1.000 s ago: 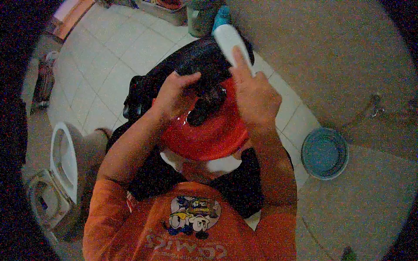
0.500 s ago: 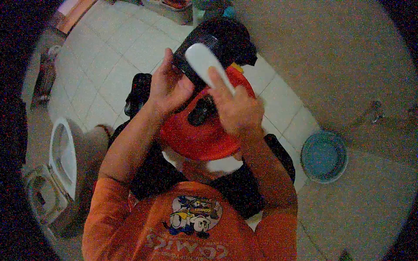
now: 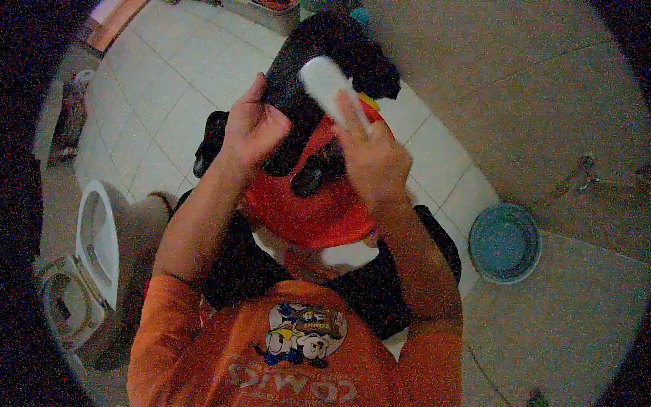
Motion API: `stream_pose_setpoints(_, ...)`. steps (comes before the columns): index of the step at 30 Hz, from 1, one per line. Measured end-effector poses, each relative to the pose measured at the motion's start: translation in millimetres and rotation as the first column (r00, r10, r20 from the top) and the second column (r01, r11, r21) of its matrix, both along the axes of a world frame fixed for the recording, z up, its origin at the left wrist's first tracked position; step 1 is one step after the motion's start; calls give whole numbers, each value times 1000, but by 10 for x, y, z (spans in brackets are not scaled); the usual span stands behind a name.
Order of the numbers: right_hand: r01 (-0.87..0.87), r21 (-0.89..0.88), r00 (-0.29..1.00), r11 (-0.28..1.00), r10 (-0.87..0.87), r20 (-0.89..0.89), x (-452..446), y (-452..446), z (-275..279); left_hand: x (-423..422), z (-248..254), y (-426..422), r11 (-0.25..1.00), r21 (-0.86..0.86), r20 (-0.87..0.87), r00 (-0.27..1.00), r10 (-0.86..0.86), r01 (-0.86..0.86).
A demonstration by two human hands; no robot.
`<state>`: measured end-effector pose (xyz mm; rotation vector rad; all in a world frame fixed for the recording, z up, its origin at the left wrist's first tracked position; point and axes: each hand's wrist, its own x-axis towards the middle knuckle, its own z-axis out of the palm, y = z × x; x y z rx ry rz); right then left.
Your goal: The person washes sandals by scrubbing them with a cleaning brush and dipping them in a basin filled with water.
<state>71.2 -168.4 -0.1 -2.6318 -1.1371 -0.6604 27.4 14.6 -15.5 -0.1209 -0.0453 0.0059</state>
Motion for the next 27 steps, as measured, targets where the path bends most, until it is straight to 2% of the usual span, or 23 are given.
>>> stream_pose_setpoints(1,130,-55,992,990,-129,9,51,5,24,-5,-3,5,994,-84,103,993,-63,72)
stream_pose_setpoints(2,131,-54,991,990,-130,10,94,-34,10,-8,-5,-20,994,-84,104,993,-64,73)
stream_pose_setpoints(4,97,71,995,993,-95,-35,159,-105,-59,-27,57,-79,998,57,-156,987,24,-15)
stream_pose_setpoints(5,95,71,995,993,-93,-35,121,-88,-109,-26,7,-55,998,57,-156,987,26,-17)
stream_pose_setpoints(7,-89,108,994,990,95,-58,-47,-8,-170,-38,-79,-7,998,-54,-52,999,12,-14)
stream_pose_setpoints(8,-123,85,992,989,125,-26,-87,15,-160,-38,-120,4,998,-54,-57,998,14,-17)
stream_pose_setpoints(9,-124,85,992,989,126,-28,-57,34,-129,-45,-65,-17,999,-27,-184,982,33,-38)
stream_pose_setpoints(10,3,12,1000,1000,-2,-23,17,54,-104,-48,-36,-35,998,2,-308,950,54,-56)
stream_pose_setpoints(11,130,-57,991,990,-130,-3,89,57,-88,-61,-77,-37,998,2,-307,950,54,-56)
stream_pose_setpoints(12,91,-5,996,996,-91,17,163,16,-89,-80,-122,-39,989,-131,-108,991,-83,69)
stream_pose_setpoints(13,91,-2,996,996,-91,22,153,5,-107,-90,-157,-36,949,-232,111,975,-195,216)
stream_pose_setpoints(14,73,45,997,996,-72,-20,124,5,-122,-87,-195,-27,949,-230,113,975,-194,215)
stream_pose_setpoints(16,54,91,997,994,-48,-64,26,49,-176,-95,-182,-15,993,-106,-165,984,-60,43)
stream_pose_setpoints(17,-48,101,997,994,53,-49,-39,65,-257,-98,-167,-12,994,-105,-166,984,-58,41)
stream_pose_setpoints(18,-147,110,988,983,152,-34,-75,79,-293,-102,-98,-11,1000,-17,-253,967,-3,-2)
stream_pose_setpoints(19,-147,110,988,983,152,-35,-58,75,-288,-111,-60,-13,997,74,-333,941,60,-37)
stream_pose_setpoints(21,-52,25,997,998,50,55,58,57,-229,-128,-70,-1,1000,25,-267,964,1,6)
stream_pose_setpoints(22,-10,86,999,996,6,47,149,34,-197,-132,-76,4,998,-23,-196,979,-55,52)
stream_pose_setpoints(25,29,102,1000,994,-30,7,114,-5,-124,-120,-106,-37,998,-37,-237,970,-56,49)
stream_pose_setpoints(26,27,101,1000,995,-28,7,57,0,-145,-123,-144,-24,998,-38,-237,970,-55,47)
stream_pose_setpoints(27,-65,84,997,994,67,-25,-29,17,-194,-130,-167,-6,998,-22,-193,980,-55,52)
